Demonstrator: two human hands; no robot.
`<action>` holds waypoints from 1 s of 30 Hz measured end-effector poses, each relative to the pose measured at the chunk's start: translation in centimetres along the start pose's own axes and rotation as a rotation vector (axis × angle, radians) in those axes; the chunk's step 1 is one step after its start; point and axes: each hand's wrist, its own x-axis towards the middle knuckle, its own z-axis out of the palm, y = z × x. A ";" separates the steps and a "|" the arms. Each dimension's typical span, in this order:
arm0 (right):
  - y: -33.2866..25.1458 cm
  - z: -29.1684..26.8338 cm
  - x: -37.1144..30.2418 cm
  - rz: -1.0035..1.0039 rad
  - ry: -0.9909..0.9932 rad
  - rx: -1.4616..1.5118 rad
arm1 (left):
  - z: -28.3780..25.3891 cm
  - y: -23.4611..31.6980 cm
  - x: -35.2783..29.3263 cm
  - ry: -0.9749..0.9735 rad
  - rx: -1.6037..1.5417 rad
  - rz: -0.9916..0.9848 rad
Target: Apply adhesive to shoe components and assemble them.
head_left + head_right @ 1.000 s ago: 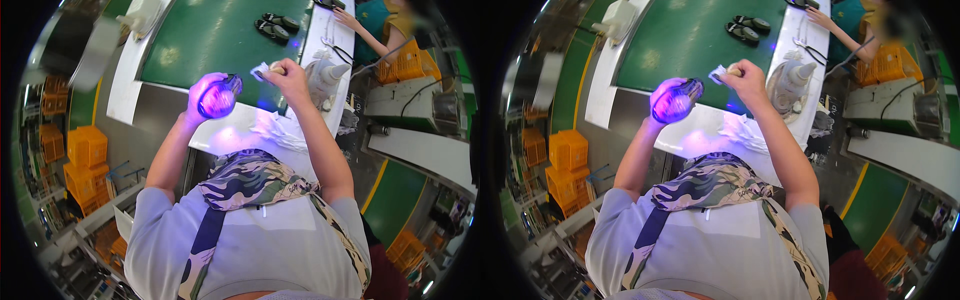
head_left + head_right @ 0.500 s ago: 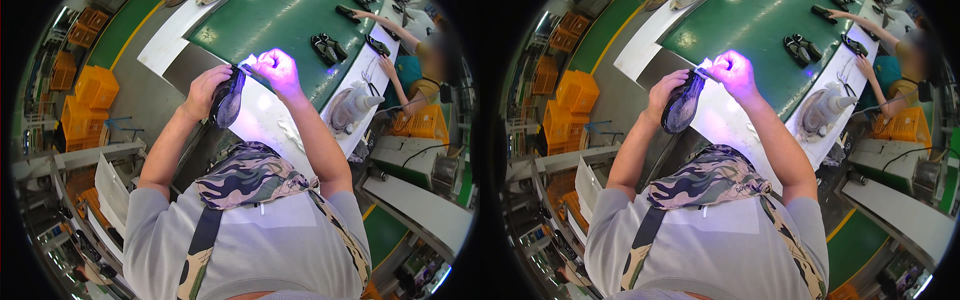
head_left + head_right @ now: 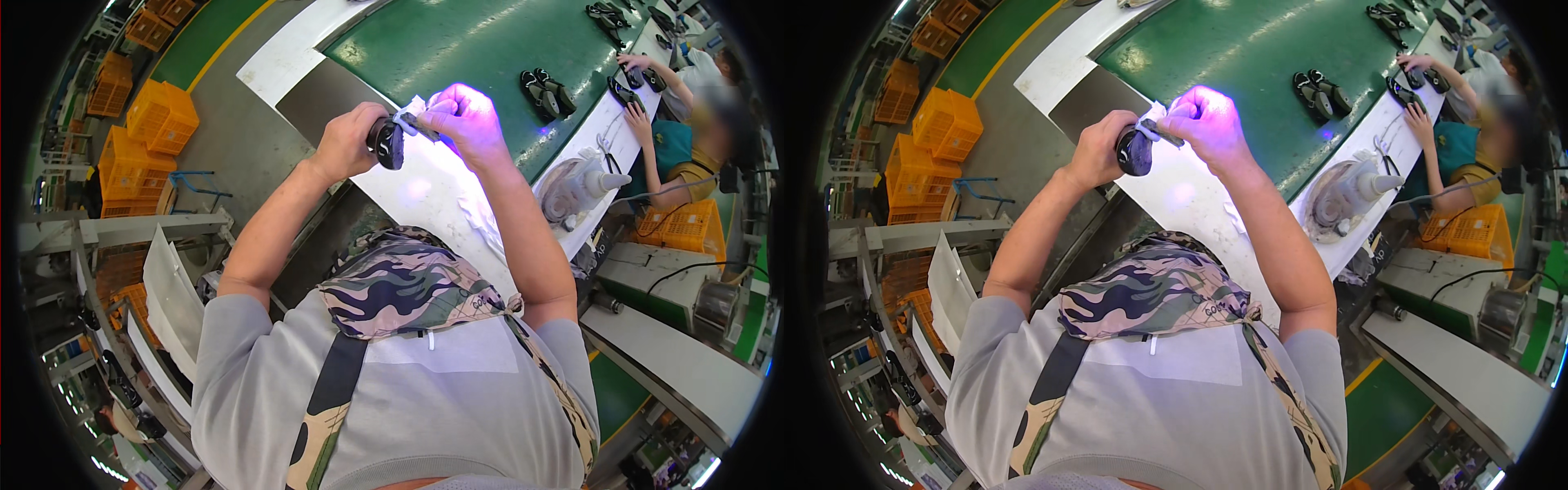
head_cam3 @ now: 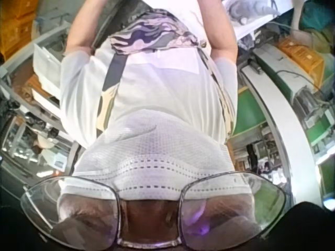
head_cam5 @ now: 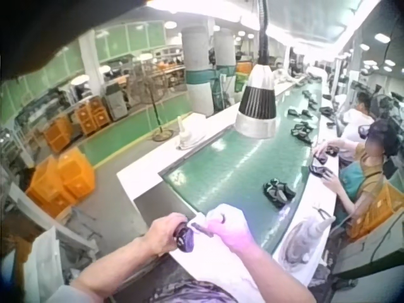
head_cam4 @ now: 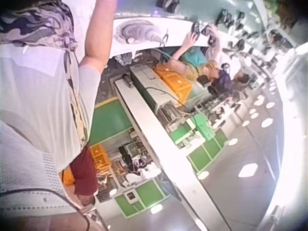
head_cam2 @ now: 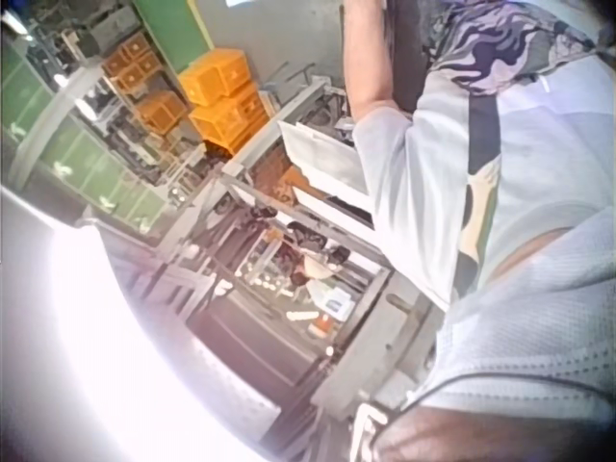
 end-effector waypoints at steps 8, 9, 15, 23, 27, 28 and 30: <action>-0.4 -2.3 0.9 -0.193 0.046 -0.226 | -0.5 1.0 1.4 -0.419 -0.221 -0.204; -0.4 -2.5 1.1 -0.241 0.051 -0.278 | -0.6 1.0 1.5 -0.500 -0.332 -0.256; 0.1 -2.9 1.4 -0.256 0.025 -0.130 | -0.9 0.7 1.8 -0.653 -0.498 -0.290; 1.7 -2.3 1.5 -0.277 -0.020 -0.192 | 0.1 -1.2 0.5 -0.627 -0.928 -0.563; 2.9 -2.1 1.2 -0.223 -0.061 -0.190 | 0.5 -1.5 -0.4 -0.505 -1.216 -0.640; 3.1 -2.1 1.1 -0.219 -0.063 -0.190 | 0.1 -1.0 -0.3 -0.496 -1.275 -0.709; 3.5 -1.9 0.9 -0.195 -0.068 -0.228 | 0.1 -1.0 -0.7 -0.500 -1.362 -0.787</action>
